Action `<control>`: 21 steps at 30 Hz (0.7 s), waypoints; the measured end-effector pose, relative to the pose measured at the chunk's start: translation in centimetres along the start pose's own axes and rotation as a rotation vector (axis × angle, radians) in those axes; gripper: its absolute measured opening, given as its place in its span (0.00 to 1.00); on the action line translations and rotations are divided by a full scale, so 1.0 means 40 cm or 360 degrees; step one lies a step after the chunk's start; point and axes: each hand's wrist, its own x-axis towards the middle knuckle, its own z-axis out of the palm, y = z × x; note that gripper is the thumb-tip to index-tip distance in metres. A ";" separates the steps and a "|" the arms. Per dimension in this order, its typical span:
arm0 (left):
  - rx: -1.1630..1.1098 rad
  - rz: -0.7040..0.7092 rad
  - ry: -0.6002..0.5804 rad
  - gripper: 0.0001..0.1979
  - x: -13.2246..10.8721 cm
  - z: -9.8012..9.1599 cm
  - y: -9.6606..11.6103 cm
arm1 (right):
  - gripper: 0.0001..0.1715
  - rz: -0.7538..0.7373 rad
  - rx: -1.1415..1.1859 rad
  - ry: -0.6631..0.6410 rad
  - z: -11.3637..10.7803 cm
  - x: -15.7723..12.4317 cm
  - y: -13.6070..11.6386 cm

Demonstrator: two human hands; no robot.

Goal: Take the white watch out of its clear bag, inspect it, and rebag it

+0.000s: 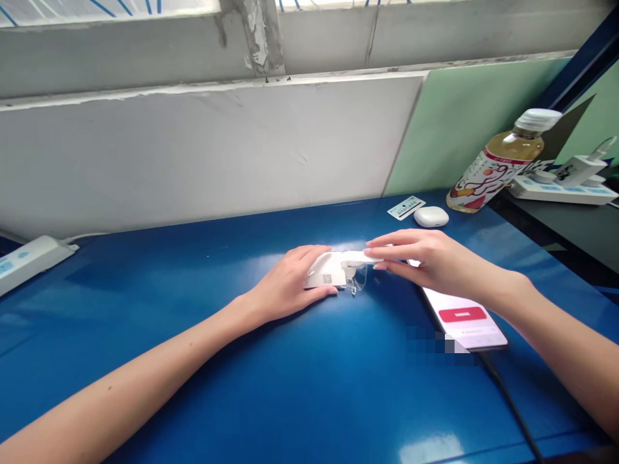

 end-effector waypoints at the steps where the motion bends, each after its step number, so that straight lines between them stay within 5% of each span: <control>1: -0.0004 -0.0007 0.0018 0.31 0.000 0.001 0.001 | 0.16 -0.0002 -0.0005 -0.0007 -0.003 -0.001 0.003; 12: -0.0014 0.0045 0.0188 0.26 -0.004 -0.001 0.008 | 0.17 -0.0013 -0.0119 -0.0161 -0.016 -0.008 0.017; 21: 0.0082 0.0152 0.0204 0.25 -0.005 0.002 0.004 | 0.15 -0.0039 -0.0121 -0.0075 0.044 0.012 -0.018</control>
